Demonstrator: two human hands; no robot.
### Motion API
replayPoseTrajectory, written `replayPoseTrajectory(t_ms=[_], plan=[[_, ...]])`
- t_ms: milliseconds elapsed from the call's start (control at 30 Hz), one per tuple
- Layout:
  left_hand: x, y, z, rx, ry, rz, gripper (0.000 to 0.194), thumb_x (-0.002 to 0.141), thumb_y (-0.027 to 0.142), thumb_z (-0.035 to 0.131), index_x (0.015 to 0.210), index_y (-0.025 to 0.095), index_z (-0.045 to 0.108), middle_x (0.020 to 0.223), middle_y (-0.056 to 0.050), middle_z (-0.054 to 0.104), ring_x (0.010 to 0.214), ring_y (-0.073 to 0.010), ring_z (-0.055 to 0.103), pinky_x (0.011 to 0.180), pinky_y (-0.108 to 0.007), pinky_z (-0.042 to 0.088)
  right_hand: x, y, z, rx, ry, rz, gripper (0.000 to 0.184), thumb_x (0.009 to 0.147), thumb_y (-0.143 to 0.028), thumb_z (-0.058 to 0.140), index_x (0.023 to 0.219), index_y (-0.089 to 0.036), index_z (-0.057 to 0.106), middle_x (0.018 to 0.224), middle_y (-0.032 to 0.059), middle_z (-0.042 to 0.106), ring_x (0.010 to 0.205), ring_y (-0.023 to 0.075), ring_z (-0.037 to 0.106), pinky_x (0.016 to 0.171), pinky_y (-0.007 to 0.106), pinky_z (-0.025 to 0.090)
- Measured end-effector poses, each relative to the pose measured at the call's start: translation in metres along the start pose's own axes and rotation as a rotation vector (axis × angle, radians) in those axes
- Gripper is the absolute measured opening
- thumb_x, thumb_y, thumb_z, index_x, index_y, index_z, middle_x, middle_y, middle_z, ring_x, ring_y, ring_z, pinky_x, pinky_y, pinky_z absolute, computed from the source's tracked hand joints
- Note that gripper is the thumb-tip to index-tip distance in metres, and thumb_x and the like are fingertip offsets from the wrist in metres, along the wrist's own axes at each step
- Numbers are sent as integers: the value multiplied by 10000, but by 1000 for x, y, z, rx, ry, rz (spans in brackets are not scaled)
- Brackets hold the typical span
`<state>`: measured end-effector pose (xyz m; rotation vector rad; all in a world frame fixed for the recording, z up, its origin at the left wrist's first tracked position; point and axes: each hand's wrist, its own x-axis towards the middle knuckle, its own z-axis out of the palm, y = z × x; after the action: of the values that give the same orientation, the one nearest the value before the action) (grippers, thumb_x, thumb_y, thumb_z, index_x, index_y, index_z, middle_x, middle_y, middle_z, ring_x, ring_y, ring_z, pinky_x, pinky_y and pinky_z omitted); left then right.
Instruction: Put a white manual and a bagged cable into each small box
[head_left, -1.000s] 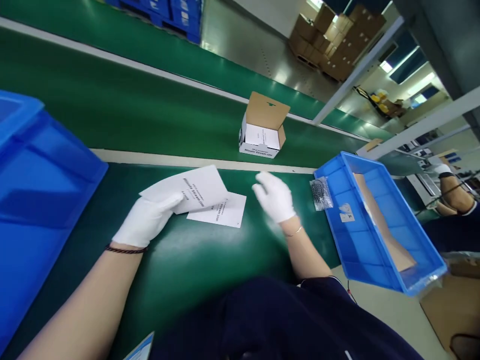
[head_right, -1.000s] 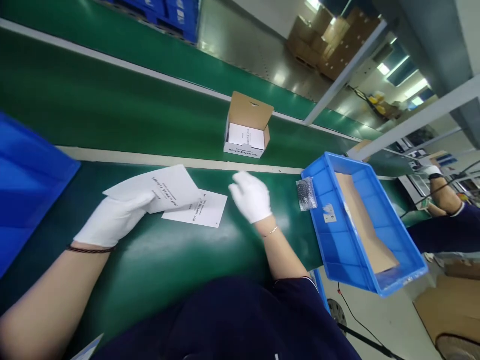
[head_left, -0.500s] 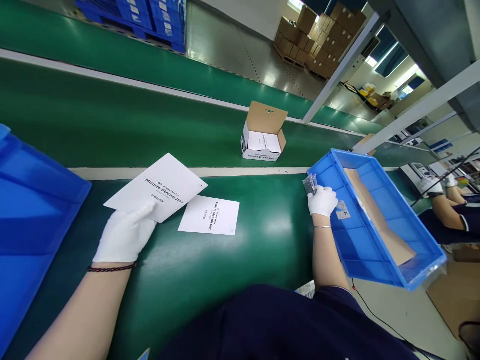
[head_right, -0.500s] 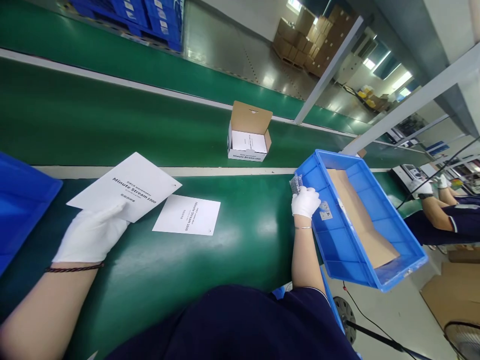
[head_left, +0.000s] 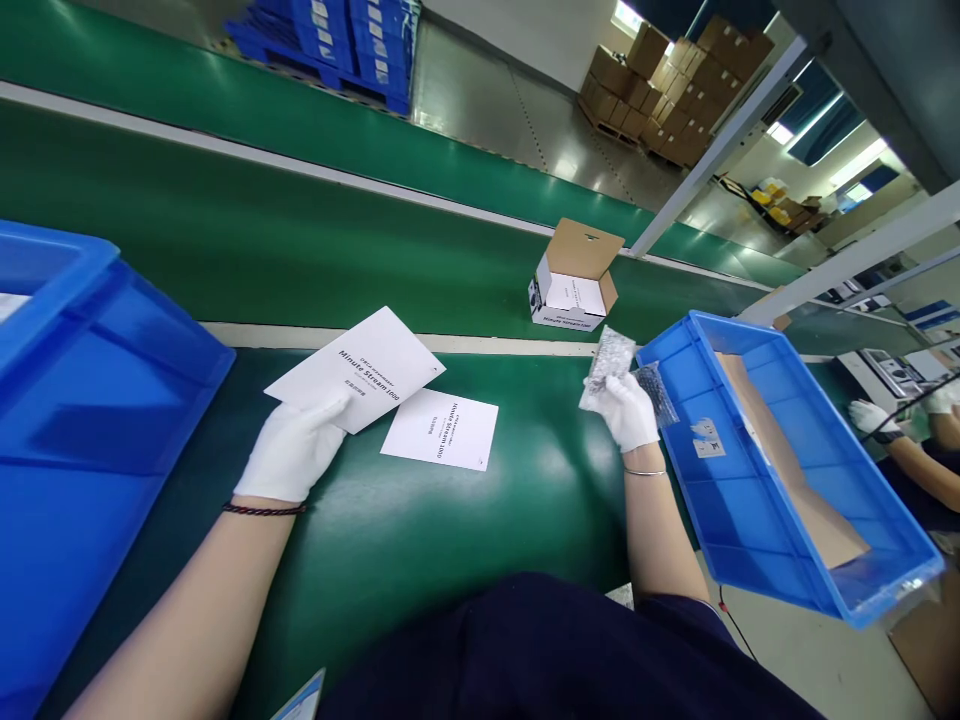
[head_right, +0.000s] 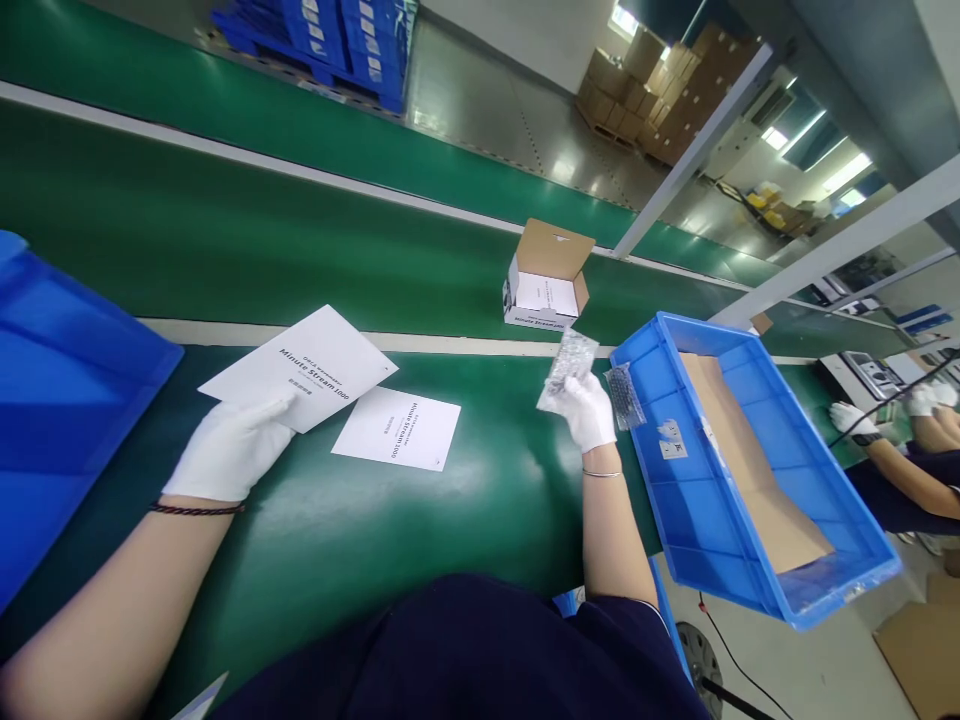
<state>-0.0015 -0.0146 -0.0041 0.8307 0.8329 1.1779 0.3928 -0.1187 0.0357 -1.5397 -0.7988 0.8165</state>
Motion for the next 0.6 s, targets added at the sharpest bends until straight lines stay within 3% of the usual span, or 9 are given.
replayPoseTrajectory(t_ms=[133, 300, 433, 600], plan=[[0, 1, 2, -78, -22, -5, 530, 739, 243, 806, 1246, 232, 654, 1430, -78, 549, 1372, -325, 446, 1098, -479, 476, -11, 11, 60, 284, -245, 109, 509, 614, -351, 830, 1041, -242, 577, 996, 16, 687, 901, 233, 675, 854, 472, 580], [1, -3, -2, -144, -27, -12, 564, 706, 226, 829, 1244, 218, 662, 1423, -103, 551, 1368, -336, 452, 1093, -482, 477, -24, 23, 124, 282, -345, 177, 444, 578, -308, 861, 966, -214, 667, 951, 17, 731, 885, 244, 689, 896, 442, 567], [-1, 2, 3, -138, -57, -5, 579, 731, 251, 816, 1281, 212, 638, 1434, -117, 538, 1372, -348, 444, 1087, -506, 475, -28, 26, 142, 164, -417, 114, 380, 609, -314, 841, 940, -197, 694, 998, 32, 746, 975, 275, 687, 979, 455, 526], [-1, 8, 9, -166, -142, 6, 594, 770, 234, 784, 1333, 221, 596, 1494, -117, 471, 1384, -348, 427, 1109, -528, 449, -25, 30, 140, 215, -446, 145, 479, 648, -361, 813, 1077, -202, 667, 1136, 60, 722, 1103, 298, 652, 1015, 470, 507]])
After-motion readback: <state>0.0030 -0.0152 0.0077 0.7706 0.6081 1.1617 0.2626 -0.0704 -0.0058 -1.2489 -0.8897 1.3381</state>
